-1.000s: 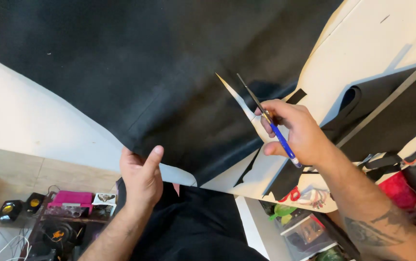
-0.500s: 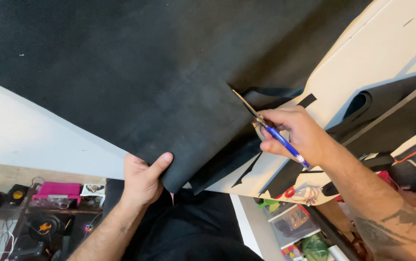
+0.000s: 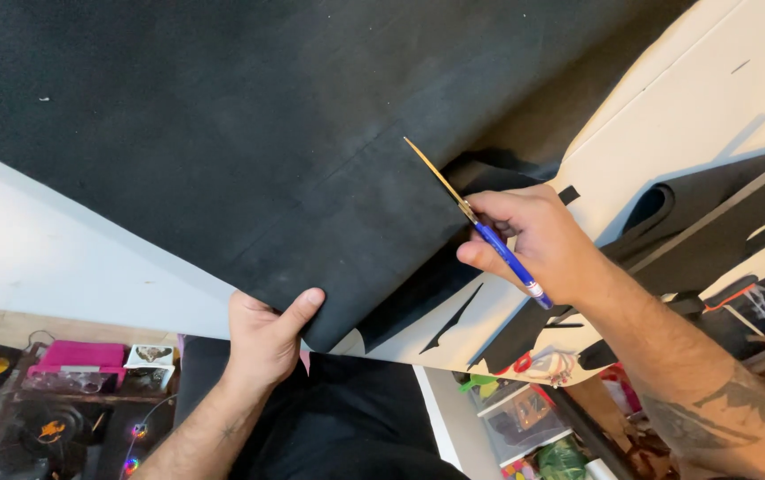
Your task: Measuring, marking, and cutting leather pieces on a workshop table
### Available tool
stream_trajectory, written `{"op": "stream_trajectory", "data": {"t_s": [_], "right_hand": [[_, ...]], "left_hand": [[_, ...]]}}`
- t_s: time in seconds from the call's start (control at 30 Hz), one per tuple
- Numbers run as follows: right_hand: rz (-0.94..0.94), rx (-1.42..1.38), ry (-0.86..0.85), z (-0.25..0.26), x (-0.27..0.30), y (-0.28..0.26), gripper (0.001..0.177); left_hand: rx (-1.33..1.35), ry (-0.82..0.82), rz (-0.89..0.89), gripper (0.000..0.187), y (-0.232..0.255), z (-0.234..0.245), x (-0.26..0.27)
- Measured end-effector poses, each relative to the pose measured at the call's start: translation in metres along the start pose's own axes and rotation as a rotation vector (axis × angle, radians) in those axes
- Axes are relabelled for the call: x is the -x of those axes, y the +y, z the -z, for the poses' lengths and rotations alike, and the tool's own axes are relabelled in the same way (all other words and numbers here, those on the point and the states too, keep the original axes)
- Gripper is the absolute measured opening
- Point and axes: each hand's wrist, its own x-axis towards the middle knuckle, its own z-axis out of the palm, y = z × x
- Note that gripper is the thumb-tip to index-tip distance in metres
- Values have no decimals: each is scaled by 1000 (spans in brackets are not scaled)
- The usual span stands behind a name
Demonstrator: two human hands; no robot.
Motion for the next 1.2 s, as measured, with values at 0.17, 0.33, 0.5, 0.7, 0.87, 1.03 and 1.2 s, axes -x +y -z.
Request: {"op": "stream_trajectory", "data": {"t_s": [0.17,0.33,0.5,0.7,0.87,1.03,1.2], "right_hand": [[-4,28,92,-9,11,8,39],[-16,38,114,-13,14,13,37],[6,56,136,-15,11,6,37],[11,93,148,-17,12,7,37],[9,115,149,-18,14,11,36],[5,138,152,-17,15,13,33],[0,157,138,-16,11,6,32]], "left_hand": [[-63,-13,-4,12,10,-5,1],[-90,-4,16,12,9,-5,0],[-86,-17,14,11,16,-8,0],[-87,1,38,11,-8,8,8],[-106,-9,28,11,13,-5,0],[-114,-13,22,10,18,-9,0],[-143,-9,14,11,19,-10,-2]]}}
